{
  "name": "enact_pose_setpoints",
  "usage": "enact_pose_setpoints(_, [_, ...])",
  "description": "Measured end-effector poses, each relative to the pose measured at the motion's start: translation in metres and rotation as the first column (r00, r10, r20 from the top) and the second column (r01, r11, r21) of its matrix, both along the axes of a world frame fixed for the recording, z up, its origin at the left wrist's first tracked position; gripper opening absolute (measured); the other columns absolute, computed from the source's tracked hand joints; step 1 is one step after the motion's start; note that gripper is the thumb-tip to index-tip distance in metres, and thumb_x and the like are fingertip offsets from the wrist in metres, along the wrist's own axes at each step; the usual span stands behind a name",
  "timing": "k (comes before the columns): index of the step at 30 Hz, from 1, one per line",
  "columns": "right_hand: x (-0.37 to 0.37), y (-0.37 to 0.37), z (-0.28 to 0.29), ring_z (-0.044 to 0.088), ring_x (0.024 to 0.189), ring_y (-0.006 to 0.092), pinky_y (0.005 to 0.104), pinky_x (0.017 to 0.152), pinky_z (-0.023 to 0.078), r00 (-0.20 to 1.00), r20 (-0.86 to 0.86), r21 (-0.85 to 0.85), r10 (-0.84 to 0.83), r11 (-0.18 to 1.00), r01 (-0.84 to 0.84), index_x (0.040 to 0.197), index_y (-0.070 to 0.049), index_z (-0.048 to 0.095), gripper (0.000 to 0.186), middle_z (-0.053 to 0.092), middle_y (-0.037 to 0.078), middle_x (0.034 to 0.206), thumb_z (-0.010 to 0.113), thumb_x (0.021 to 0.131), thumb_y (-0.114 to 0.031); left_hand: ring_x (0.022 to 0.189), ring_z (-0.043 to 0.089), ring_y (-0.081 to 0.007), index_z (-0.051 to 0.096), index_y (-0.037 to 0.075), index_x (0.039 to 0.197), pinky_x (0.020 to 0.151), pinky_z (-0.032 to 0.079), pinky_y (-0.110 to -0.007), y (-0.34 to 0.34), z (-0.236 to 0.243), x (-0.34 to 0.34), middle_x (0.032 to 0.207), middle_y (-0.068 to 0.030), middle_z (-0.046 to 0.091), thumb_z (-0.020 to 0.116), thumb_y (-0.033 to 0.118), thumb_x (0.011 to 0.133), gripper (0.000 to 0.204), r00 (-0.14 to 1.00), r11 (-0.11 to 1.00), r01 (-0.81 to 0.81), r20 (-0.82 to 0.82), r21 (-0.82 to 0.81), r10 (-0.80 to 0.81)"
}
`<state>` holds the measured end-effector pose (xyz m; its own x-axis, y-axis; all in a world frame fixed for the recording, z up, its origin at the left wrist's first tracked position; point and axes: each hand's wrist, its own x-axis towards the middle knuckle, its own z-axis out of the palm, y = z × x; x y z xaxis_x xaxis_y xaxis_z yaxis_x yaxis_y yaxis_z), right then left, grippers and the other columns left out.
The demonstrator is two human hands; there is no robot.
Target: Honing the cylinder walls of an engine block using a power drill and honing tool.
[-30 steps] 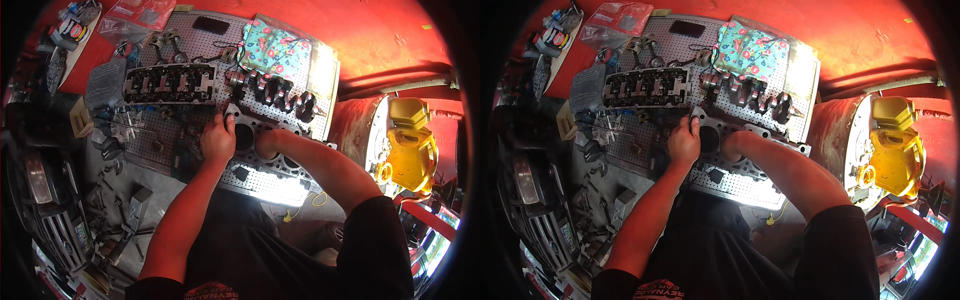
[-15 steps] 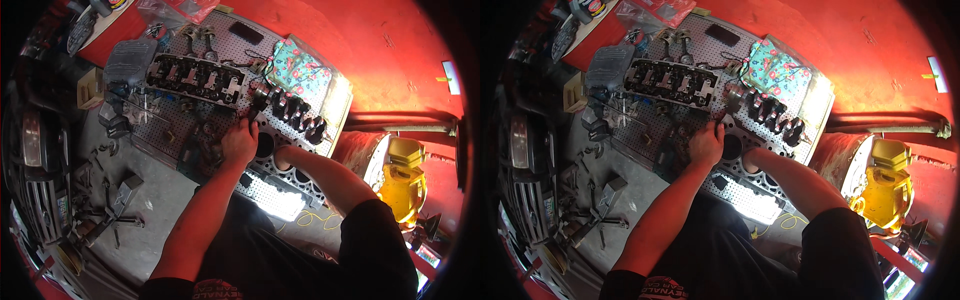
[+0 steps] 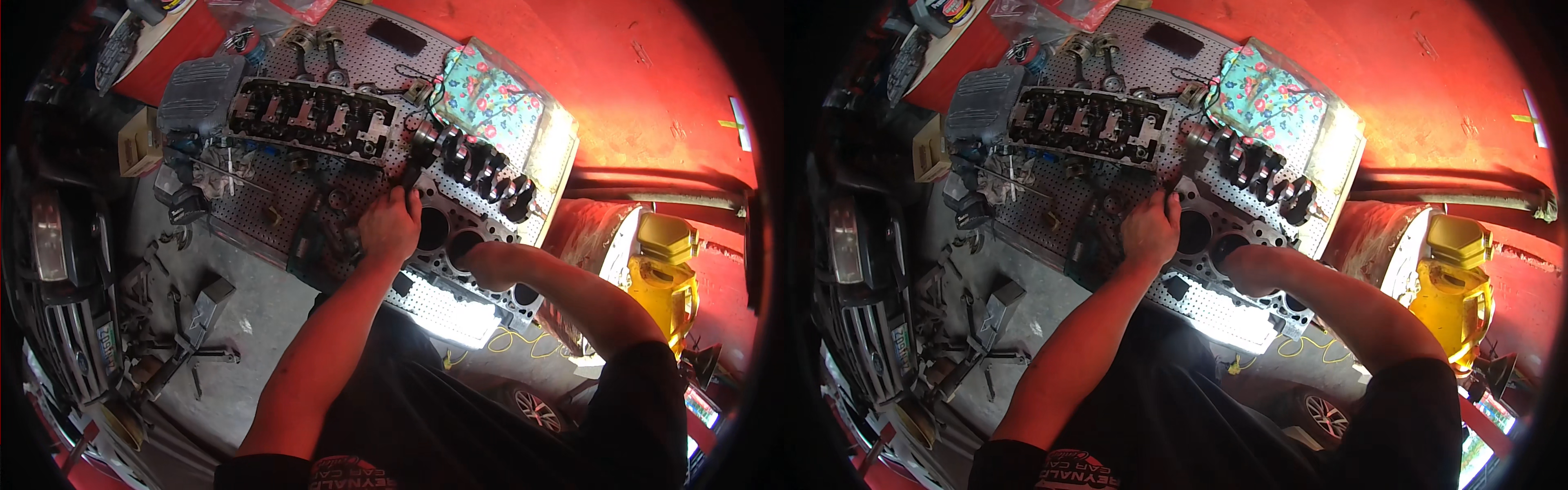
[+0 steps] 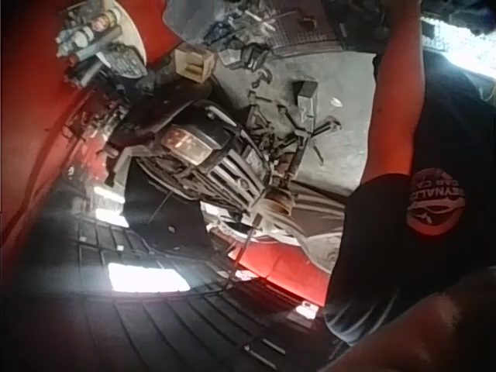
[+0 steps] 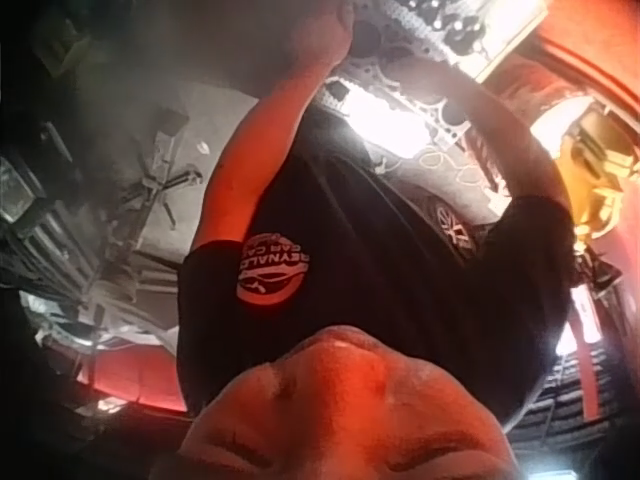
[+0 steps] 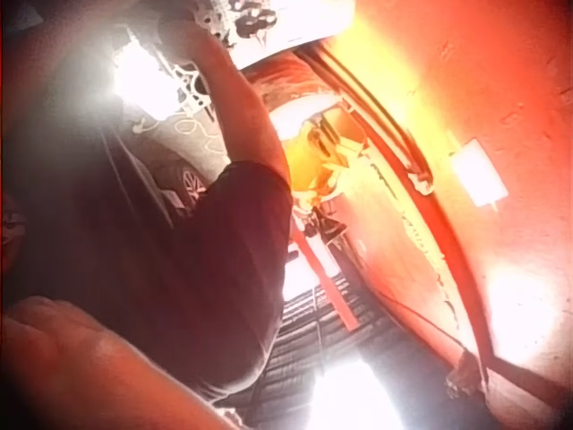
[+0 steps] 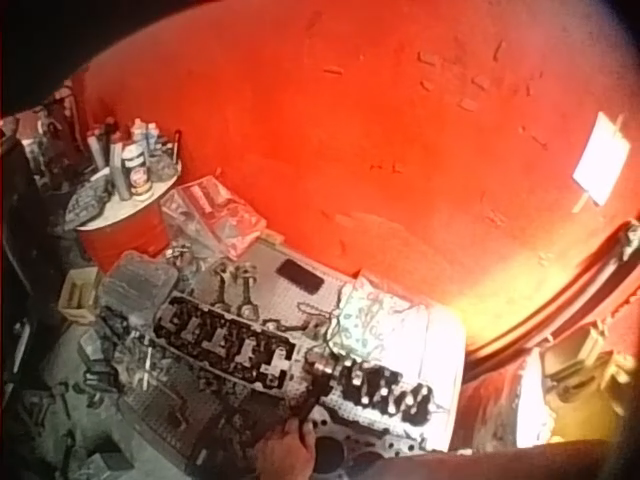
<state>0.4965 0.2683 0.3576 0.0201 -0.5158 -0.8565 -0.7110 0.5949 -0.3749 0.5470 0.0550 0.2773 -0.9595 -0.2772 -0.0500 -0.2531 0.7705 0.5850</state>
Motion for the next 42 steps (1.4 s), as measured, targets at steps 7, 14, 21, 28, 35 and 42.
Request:
enact_pose_setpoints(7, [0.066,-0.020,-0.055,0.062,0.133,0.0336,0.0480,0.119,0.043,-0.758,0.636,0.439,-0.143,-0.741,0.508,0.138,-0.004,0.063,0.049,0.070,0.016,0.137,0.067,0.094,-0.026,0.088,0.076,-0.0451,0.072,0.005,0.110,0.076,0.059,-0.059,-0.002,-0.009,0.000,0.095,-0.0214,0.077,0.056,0.043,0.112,0.041,0.999,0.999,-0.027,-0.019,0.024,0.027])
enact_pose_setpoints(14, [0.049,-0.049,-0.084,0.069,0.121,0.0320,0.0466,0.107,0.056,-0.759,0.650,0.402,0.015,-0.855,0.327,0.133,-0.006,0.069,0.046,0.071,0.017,0.133,0.071,0.097,-0.033,0.089,0.074,-0.0499,0.070,0.003,0.103,0.078,0.057,-0.062,0.010,-0.007,0.003,0.096,-0.0260,0.076,0.054,0.042,0.113,0.043,0.998,0.999,0.032,-0.056,0.041,-0.030])
enact_pose_setpoints(21, [0.080,-0.028,-0.038,0.067,0.122,0.0308,0.0374,0.104,0.052,-0.331,0.494,-0.059,-0.804,-0.411,0.910,0.147,-0.006,0.062,0.055,0.071,0.015,0.137,0.061,0.093,-0.017,0.090,0.073,-0.0522,0.069,0.003,0.105,0.080,0.056,-0.064,0.003,-0.015,0.000,0.096,-0.0283,0.077,0.050,0.044,0.114,0.046,1.000,1.000,0.017,0.001,0.000,-0.017])
enact_pose_setpoints(28, [0.023,-0.004,-0.043,0.069,0.129,0.0339,0.0424,0.110,0.055,0.723,0.088,-0.053,-0.685,0.722,0.690,0.149,-0.002,0.064,0.050,0.071,0.022,0.143,0.055,0.102,-0.016,0.090,0.073,-0.0516,0.069,0.003,0.102,0.079,0.056,-0.064,0.006,-0.007,-0.001,0.097,-0.0269,0.077,0.053,0.043,0.113,0.045,1.000,1.000,-0.003,-0.019,-0.009,0.003])
enact_pose_setpoints(35, [-0.015,-0.038,-0.083,0.072,0.130,0.0357,0.0471,0.107,0.058,0.980,0.029,0.017,0.198,0.980,-0.198,0.133,-0.001,0.078,0.041,0.075,0.023,0.137,0.060,0.097,-0.009,0.093,0.074,-0.0503,0.074,0.005,0.110,0.081,0.058,-0.060,0.002,-0.011,-0.002,0.101,-0.0245,0.078,0.055,0.038,0.113,0.037,1.000,0.999,-0.027,0.005,0.030,0.027])
enact_pose_setpoints(42, [-0.010,-0.036,-0.117,0.074,0.127,0.0352,0.0457,0.104,0.059,0.955,0.035,0.030,0.294,0.955,-0.295,0.130,0.000,0.079,0.039,0.077,0.023,0.134,0.064,0.096,-0.010,0.093,0.073,-0.0511,0.072,0.004,0.105,0.082,0.057,-0.061,0.001,0.000,0.001,0.101,-0.0261,0.077,0.056,0.038,0.112,0.039,0.998,0.997,-0.048,0.043,0.054,0.046])
